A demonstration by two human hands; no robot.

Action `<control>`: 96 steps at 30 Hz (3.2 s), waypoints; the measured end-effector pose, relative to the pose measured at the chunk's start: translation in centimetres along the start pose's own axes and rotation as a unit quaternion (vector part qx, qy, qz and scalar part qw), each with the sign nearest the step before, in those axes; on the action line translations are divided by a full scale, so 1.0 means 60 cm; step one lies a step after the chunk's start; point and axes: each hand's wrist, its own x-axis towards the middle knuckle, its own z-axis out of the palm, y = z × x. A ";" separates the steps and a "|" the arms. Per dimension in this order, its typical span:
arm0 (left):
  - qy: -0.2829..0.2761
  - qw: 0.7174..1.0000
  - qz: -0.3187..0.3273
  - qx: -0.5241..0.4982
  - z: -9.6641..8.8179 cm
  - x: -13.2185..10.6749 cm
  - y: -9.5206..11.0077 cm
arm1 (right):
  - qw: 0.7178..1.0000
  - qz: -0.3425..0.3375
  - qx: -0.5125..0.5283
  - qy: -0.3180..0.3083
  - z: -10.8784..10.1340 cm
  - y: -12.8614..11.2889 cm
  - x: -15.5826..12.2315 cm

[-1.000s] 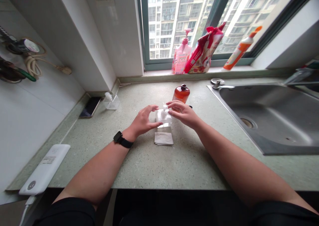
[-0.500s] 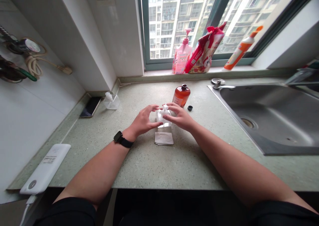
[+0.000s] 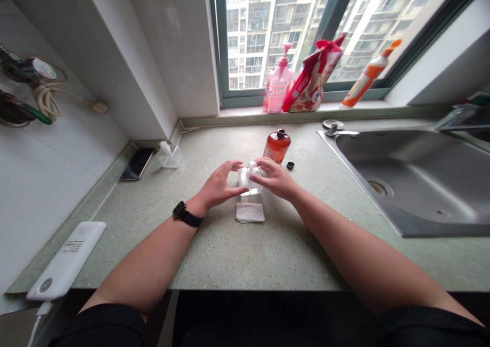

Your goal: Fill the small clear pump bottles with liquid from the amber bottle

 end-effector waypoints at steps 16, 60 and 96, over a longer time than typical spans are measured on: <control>0.003 1.000 0.010 -0.004 0.004 0.001 -0.002 | 0.998 0.005 -0.045 0.037 0.006 -0.004 0.003; 0.017 0.999 -0.011 0.035 -0.002 -0.004 -0.023 | 0.994 0.005 -0.075 0.074 0.032 -0.018 -0.005; 0.020 0.997 -0.074 0.022 -0.015 -0.002 -0.036 | 0.903 -0.001 -0.077 0.423 -0.260 0.079 0.017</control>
